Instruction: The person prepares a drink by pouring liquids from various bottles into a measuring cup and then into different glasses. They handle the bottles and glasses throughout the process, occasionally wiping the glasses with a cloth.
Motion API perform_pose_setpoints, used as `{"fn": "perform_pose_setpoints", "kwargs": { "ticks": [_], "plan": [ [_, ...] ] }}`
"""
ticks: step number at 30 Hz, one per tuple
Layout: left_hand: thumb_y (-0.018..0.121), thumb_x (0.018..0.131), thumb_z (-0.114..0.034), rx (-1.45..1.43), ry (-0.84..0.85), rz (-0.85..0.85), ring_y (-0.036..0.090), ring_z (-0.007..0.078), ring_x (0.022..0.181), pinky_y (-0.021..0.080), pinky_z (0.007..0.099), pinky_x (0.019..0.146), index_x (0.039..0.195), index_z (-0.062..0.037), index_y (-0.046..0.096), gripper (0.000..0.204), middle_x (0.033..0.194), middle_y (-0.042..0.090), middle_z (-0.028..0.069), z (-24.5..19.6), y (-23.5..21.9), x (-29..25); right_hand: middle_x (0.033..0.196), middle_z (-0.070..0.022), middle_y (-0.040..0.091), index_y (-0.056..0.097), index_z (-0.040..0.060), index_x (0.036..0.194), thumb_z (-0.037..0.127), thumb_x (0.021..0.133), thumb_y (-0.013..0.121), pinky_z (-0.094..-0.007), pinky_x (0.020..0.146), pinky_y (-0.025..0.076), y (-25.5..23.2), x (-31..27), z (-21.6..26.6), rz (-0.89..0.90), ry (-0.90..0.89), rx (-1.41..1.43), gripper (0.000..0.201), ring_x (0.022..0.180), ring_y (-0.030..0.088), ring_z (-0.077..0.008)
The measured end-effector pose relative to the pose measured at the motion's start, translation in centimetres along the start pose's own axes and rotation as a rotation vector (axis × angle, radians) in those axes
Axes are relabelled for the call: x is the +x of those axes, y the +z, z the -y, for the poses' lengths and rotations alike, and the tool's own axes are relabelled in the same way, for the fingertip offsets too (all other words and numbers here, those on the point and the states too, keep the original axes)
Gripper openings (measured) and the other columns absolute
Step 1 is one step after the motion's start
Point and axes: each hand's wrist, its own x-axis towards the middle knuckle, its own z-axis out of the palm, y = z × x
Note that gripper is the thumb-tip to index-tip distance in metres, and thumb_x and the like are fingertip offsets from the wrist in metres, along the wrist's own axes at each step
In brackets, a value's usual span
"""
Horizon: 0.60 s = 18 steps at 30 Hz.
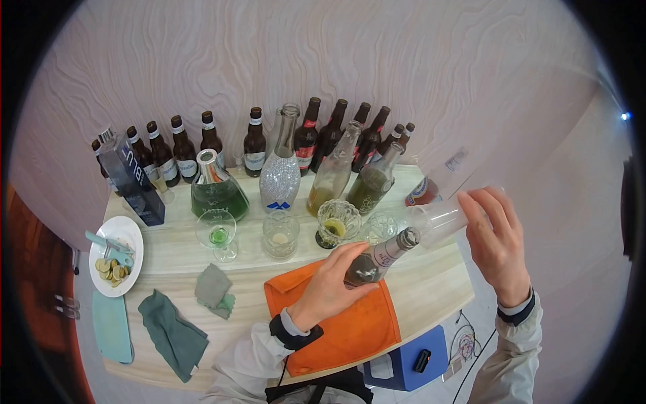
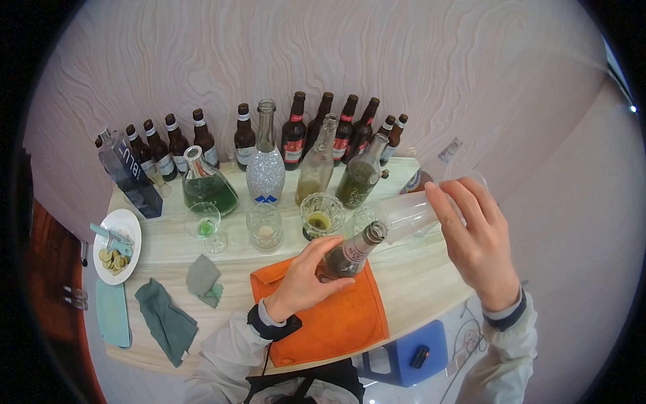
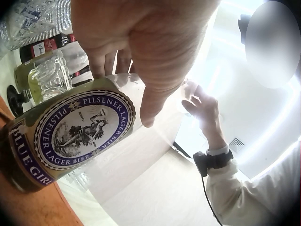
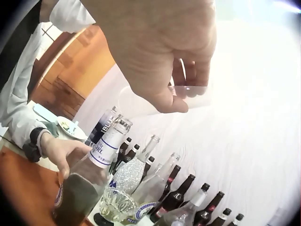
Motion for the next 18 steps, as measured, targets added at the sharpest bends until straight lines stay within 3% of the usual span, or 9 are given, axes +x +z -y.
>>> {"fn": "perform_pose_setpoints", "kwargs": {
  "ticks": [5, 8, 10, 11, 13, 15, 17, 18],
  "plan": [
    [0.092, 0.079, -0.018, -0.003, -0.005, 0.006, 0.063, 0.0306, 0.125, 0.058, 0.0365, 0.095, 0.145, -0.0054, 0.054, 0.077, 0.142, 0.058, 0.0155, 0.0, 0.0, 0.0, 0.113, -0.016, 0.066, 0.066, -0.0019, 0.129, -0.01, 0.066, 0.072, -0.0439, 0.083, 0.057, 0.6, -1.0, 0.4, 0.011, 0.018, 0.003, 0.064, 0.103, 0.065, -0.0363],
    [0.092, 0.079, -0.018, 0.007, 0.006, 0.009, 0.062, 0.0305, 0.126, 0.058, 0.0361, 0.093, 0.145, -0.0055, 0.054, 0.076, 0.142, 0.057, 0.0155, 0.1, 0.1, -0.2, 0.112, -0.0161, 0.066, 0.063, -0.002, 0.132, -0.012, 0.068, 0.073, -0.0428, 0.085, 0.056, 1.9, -3.0, 2.0, 0.002, 0.146, 0.034, 0.066, 0.102, 0.065, -0.0372],
    [0.092, 0.079, -0.018, 0.022, 0.006, 0.001, 0.061, 0.0307, 0.128, 0.057, 0.0369, 0.097, 0.145, -0.0056, 0.053, 0.077, 0.143, 0.057, 0.0155, 0.4, 0.2, -0.1, 0.112, -0.0165, 0.066, 0.061, -0.0028, 0.133, -0.012, 0.073, 0.074, -0.0405, 0.086, 0.056, 3.7, -5.1, 3.2, -0.045, 0.397, 0.189, 0.062, 0.101, 0.065, -0.0365],
    [0.092, 0.079, -0.018, 0.028, 0.009, -0.002, 0.061, 0.0307, 0.128, 0.057, 0.0369, 0.097, 0.145, -0.0056, 0.053, 0.077, 0.143, 0.057, 0.0155, 0.4, 0.1, 0.0, 0.112, -0.0165, 0.066, 0.061, -0.0028, 0.133, -0.012, 0.073, 0.074, -0.0405, 0.086, 0.056, 4.5, -6.2, 3.7, -0.052, 0.394, 0.191, 0.062, 0.101, 0.065, -0.0365],
    [0.092, 0.079, -0.019, 0.011, -0.009, 0.006, 0.06, 0.0318, 0.13, 0.054, 0.0387, 0.102, 0.145, -0.0058, 0.053, 0.078, 0.144, 0.056, 0.0158, 0.2, 0.1, -0.1, 0.112, -0.0173, 0.066, 0.061, -0.0037, 0.131, -0.009, 0.077, 0.076, -0.0391, 0.086, 0.055, 5.9, -8.9, 5.1, -0.093, 0.637, 0.334, 0.056, 0.099, 0.065, -0.0322],
    [0.092, 0.079, -0.02, 0.02, -0.014, 0.016, 0.06, 0.0326, 0.13, 0.052, 0.0399, 0.104, 0.145, -0.0055, 0.053, 0.078, 0.144, 0.056, 0.0161, 0.2, 0.2, -0.2, 0.109, -0.0162, 0.068, 0.062, -0.0034, 0.129, -0.006, 0.079, 0.08, -0.0366, 0.085, 0.056, 7.6, -11.2, 8.2, -0.141, 0.766, 0.42, 0.053, 0.096, 0.069, -0.0282],
    [0.092, 0.079, -0.02, 0.032, -0.013, 0.03, 0.06, 0.0333, 0.129, 0.051, 0.041, 0.106, 0.145, -0.0052, 0.053, 0.078, 0.145, 0.056, 0.0164, 0.0, 0.1, 0.0, 0.106, -0.0149, 0.07, 0.062, -0.0027, 0.128, -0.003, 0.078, 0.082, -0.0337, 0.084, 0.059, 9.1, -13.9, 11.7, -0.136, 1.042, 0.747, 0.054, 0.094, 0.073, -0.0269],
    [0.092, 0.079, -0.02, 0.093, -0.011, -0.002, 0.06, 0.034, 0.129, 0.051, 0.0413, 0.106, 0.144, -0.004, 0.053, 0.077, 0.143, 0.056, 0.0169, -0.3, 0.0, 0.0, 0.106, -0.0149, 0.07, 0.062, -0.0027, 0.128, -0.003, 0.078, 0.082, -0.0337, 0.084, 0.059, 9.1, -14.3, 13.2, -0.149, 1.056, 0.75, 0.054, 0.094, 0.073, -0.0269]
  ]
}}
